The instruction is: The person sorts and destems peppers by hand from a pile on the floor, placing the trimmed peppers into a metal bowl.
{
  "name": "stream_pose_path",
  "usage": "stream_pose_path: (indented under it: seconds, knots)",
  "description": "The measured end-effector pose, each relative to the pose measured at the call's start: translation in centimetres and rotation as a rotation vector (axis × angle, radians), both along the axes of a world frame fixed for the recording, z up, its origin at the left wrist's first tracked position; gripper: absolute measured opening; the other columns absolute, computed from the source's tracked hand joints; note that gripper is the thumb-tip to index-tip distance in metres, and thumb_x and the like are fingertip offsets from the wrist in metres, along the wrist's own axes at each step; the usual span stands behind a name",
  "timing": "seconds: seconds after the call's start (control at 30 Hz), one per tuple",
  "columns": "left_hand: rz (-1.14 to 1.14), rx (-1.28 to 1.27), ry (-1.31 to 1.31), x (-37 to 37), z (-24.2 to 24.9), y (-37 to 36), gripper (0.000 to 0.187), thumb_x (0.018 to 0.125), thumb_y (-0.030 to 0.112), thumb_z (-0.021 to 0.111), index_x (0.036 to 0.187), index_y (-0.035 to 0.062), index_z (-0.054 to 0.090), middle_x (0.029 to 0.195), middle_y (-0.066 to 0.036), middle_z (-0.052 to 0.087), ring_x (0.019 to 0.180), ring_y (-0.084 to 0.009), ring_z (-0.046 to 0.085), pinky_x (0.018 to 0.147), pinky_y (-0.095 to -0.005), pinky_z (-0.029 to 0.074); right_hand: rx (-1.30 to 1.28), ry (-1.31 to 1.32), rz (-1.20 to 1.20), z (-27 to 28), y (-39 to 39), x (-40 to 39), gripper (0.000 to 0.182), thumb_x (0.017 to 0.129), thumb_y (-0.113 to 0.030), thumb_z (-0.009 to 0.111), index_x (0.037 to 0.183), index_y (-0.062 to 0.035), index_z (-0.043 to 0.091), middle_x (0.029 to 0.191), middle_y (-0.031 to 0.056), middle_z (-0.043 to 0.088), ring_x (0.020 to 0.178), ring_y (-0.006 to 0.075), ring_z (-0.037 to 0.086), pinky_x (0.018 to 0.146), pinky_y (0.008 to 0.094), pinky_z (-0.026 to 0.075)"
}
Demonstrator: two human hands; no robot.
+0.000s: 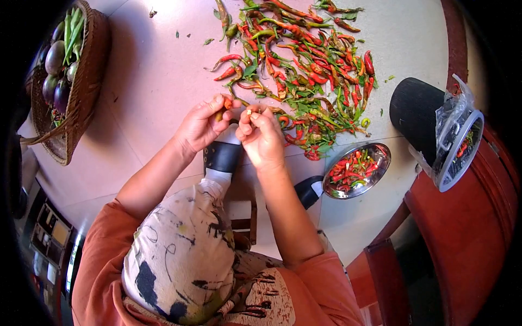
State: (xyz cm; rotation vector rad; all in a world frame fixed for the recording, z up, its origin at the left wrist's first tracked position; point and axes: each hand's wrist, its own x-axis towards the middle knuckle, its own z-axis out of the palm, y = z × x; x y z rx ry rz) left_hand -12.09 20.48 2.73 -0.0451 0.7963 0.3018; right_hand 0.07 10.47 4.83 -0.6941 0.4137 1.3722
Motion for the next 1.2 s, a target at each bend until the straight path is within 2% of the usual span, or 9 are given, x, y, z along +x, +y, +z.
stream_pose_path:
  seconds: [0.13, 0.3, 0.57, 0.7, 0.77, 0.93, 1.07, 1.13, 1.2]
  knots:
    - [-0.176, 0.131, 0.04, -0.4, 0.6, 0.9, 0.016, 0.088, 0.015, 0.057, 0.096, 0.0014, 0.056, 0.084, -0.007, 0.062, 0.056, -0.0073, 0.053, 0.042, -0.0172, 0.036, -0.109, -0.246, 0.236, 0.2, 0.0, 2.9, 0.023, 0.084, -0.004, 0.047, 0.105, -0.0005, 0.053, 0.083, 0.0073, 0.057, 0.067, 0.0133, 0.054, 0.059, 0.0254, 0.045]
    - [-0.568, 0.327, 0.208, -0.4, 1.3, -0.1, 0.016, 0.08, 0.013, 0.066, 0.091, 0.0027, 0.061, 0.069, -0.002, 0.059, 0.051, -0.0052, 0.049, 0.043, -0.0173, 0.036, -0.198, -0.485, 0.565, -0.3, -1.0, 2.4, 0.016, 0.084, -0.011, 0.06, 0.096, -0.0012, 0.057, 0.075, 0.0011, 0.057, 0.061, 0.0069, 0.051, 0.058, 0.0207, 0.044]
    - [-0.903, 0.692, 0.319, -0.6, 1.9, 0.1, 0.015, 0.076, 0.015, 0.071, 0.079, 0.007, 0.059, 0.062, 0.004, 0.054, 0.049, -0.0039, 0.046, 0.044, -0.0178, 0.036, -0.246, -0.683, 0.678, -0.8, -1.9, 0.9, 0.012, 0.087, -0.014, 0.058, 0.09, -0.002, 0.058, 0.072, 0.0007, 0.057, 0.056, 0.0049, 0.05, 0.051, 0.0181, 0.041]
    - [-0.824, 0.766, 0.115, -0.9, 1.9, 0.9, 0.015, 0.077, 0.013, 0.071, 0.08, 0.0062, 0.058, 0.063, 0.002, 0.056, 0.05, -0.0044, 0.048, 0.045, -0.018, 0.038, -0.23, -0.229, 0.526, 0.4, -2.3, 0.9, 0.012, 0.088, -0.013, 0.056, 0.089, -0.0015, 0.056, 0.075, 0.004, 0.058, 0.055, 0.0084, 0.051, 0.051, 0.0209, 0.043]
    - [-0.819, 0.514, -0.089, -1.0, 1.7, 1.6, 0.013, 0.08, 0.015, 0.066, 0.081, 0.0053, 0.057, 0.065, 0.001, 0.057, 0.052, -0.0047, 0.049, 0.046, -0.0184, 0.039, -0.183, 0.013, 0.415, 0.7, -2.7, 1.3, 0.011, 0.088, -0.013, 0.054, 0.09, -0.0015, 0.056, 0.077, 0.0055, 0.059, 0.055, 0.0097, 0.052, 0.051, 0.022, 0.044]
    - [-0.586, 0.424, -0.037, 0.7, 0.0, 2.3, 0.015, 0.084, 0.019, 0.056, 0.083, 0.004, 0.058, 0.072, -0.001, 0.059, 0.06, -0.0054, 0.052, 0.05, -0.0194, 0.041, -0.331, -0.658, 0.484, -2.1, -0.3, 6.3, 0.012, 0.087, -0.012, 0.052, 0.094, -0.0033, 0.058, 0.087, 0.0081, 0.063, 0.064, 0.0111, 0.057, 0.055, 0.0226, 0.045]
    - [-0.745, 0.909, 0.306, 2.8, -2.8, 1.8, 0.017, 0.083, 0.02, 0.061, 0.085, 0.0026, 0.062, 0.069, 0.0, 0.059, 0.061, -0.0051, 0.05, 0.052, -0.0209, 0.04, -0.481, -1.026, 0.769, -2.6, 2.9, 7.6, 0.019, 0.082, -0.013, 0.058, 0.096, -0.001, 0.061, 0.082, 0.0109, 0.063, 0.062, 0.0123, 0.056, 0.054, 0.0246, 0.045]
    - [-0.798, 1.146, 0.55, 4.0, -2.3, 1.8, 0.02, 0.081, 0.022, 0.065, 0.083, 0.0022, 0.064, 0.066, 0.002, 0.058, 0.057, -0.0038, 0.046, 0.052, -0.0204, 0.039, -0.41, -1.705, 0.926, -4.1, 3.6, 7.2, 0.019, 0.077, -0.02, 0.064, 0.086, -0.0033, 0.064, 0.083, 0.015, 0.064, 0.07, 0.0239, 0.062, 0.063, 0.0333, 0.049]
    - [-0.775, 1.155, 0.588, 4.1, -2.9, 1.3, 0.022, 0.081, 0.024, 0.066, 0.082, 0.0021, 0.065, 0.065, 0.003, 0.058, 0.055, -0.0028, 0.043, 0.05, -0.0196, 0.037, -0.419, -1.832, 0.941, -4.7, 4.1, 6.4, 0.022, 0.074, -0.023, 0.066, 0.085, -0.0038, 0.065, 0.083, 0.0178, 0.063, 0.071, 0.0317, 0.061, 0.067, 0.0391, 0.05]
